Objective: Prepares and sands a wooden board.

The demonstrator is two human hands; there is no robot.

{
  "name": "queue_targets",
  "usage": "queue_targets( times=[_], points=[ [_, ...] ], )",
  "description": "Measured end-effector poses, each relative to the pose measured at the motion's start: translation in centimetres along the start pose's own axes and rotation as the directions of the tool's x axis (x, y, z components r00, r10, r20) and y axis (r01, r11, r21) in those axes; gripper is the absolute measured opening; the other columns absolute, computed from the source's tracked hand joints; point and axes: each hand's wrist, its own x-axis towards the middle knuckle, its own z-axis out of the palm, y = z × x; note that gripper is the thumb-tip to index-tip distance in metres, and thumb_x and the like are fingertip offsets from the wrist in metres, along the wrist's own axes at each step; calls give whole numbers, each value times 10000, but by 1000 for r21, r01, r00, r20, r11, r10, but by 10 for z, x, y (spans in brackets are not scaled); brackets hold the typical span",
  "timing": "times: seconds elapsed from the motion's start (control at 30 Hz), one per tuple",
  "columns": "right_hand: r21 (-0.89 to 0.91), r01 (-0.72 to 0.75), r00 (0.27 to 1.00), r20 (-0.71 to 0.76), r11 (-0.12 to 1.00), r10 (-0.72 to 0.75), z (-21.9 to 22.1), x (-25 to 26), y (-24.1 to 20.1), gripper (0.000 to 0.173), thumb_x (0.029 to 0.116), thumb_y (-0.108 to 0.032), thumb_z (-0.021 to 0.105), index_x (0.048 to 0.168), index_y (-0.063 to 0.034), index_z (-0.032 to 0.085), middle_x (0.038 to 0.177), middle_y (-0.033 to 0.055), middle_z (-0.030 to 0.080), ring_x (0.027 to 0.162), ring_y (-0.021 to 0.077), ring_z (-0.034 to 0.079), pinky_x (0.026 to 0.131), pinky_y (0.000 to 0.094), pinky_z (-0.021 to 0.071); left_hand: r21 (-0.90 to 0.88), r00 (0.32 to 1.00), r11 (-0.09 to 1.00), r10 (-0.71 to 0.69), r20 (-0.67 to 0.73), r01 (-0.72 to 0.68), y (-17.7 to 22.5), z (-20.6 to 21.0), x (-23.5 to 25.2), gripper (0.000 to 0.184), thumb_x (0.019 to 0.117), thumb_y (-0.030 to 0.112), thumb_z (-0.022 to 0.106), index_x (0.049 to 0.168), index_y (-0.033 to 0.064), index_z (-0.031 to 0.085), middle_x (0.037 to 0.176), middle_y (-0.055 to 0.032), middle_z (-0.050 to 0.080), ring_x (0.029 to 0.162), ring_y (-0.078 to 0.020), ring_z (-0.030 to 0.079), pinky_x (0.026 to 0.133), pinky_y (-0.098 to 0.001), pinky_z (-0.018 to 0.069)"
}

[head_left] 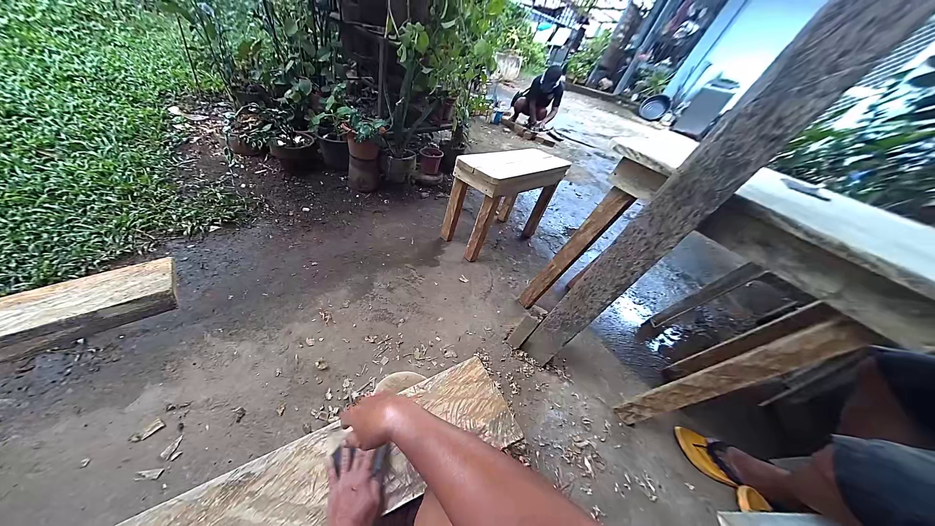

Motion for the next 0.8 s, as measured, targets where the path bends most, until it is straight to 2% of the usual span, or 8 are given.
queue_targets(
  times=[0.1,0.2,0.27,0.4,0.5,0.6,0.7,0.8],
  points=[
    [13,-15,1000,3,1000,14,-1,-8,9,476,1091,-299,449,1443,14,515,1412,285,562,1353,442,513,1093,652,380,-1,948,948,-317,-26,317,-53,-17,7,554,1065,238,384,1575,23,396,1650,-231,328,1530,-512,236,1157,-783,140],
    [19,-45,999,2,999,45,-2,-14,17,498,1094,-339,436,1459,-7,506,1415,275,565,1350,434,520,1091,646,389,-64,745,747,-665,-53,662,-89,-31,10,574,1107,294,345,1626,56,282,1702,-202,207,1565,-492,116,1162,-784,78],
    [19,-46,999,5,999,46,-3,-14,17,502,1096,-345,429,1463,-11,504,1412,275,567,1352,432,519,1091,645,388,-56,712,713,-701,-44,699,-77,-32,10,593,1098,288,350,1633,52,252,1710,-200,174,1569,-491,86,1160,-788,52],
    [23,-28,999,-15,999,29,-4,-5,9,481,1088,-330,448,1438,-11,532,1385,279,585,1326,443,537,1060,670,401,-30,984,984,-177,-26,176,22,-23,1,525,981,158,558,1458,-60,529,1548,-303,450,1471,-565,322,1148,-780,179],
    [7,-5,1000,-8,1000,5,-5,-4,-3,496,1091,-344,440,1464,-24,509,1411,270,572,1348,439,522,1079,661,395,-105,969,976,203,141,-189,70,-27,-12,432,955,103,583,1363,-30,639,1479,-241,561,1435,-573,383,1127,-795,193],
    [9,6,1000,-7,1000,-6,-3,-7,-4,483,1093,-337,441,1444,-17,524,1387,277,582,1331,440,534,1065,660,404,-48,971,971,236,42,-234,43,-7,-15,447,944,196,596,1353,31,673,1452,-176,608,1410,-517,460,1117,-786,253],
    [29,-9,1000,-16,1000,10,-1,-11,10,461,1088,-304,459,1409,16,538,1377,288,581,1324,443,535,1067,659,398,-8,995,997,-73,-73,72,-19,-1,-1,521,995,208,481,1471,9,550,1547,-224,496,1466,-518,373,1142,-774,216],
    [37,-42,999,-14,998,42,-2,-18,20,491,1094,-329,434,1456,-5,508,1413,275,566,1351,430,520,1094,638,387,-68,861,862,-506,-46,502,-72,-28,9,560,1097,273,353,1600,27,339,1676,-225,269,1544,-525,168,1143,-808,100]
  ],
)
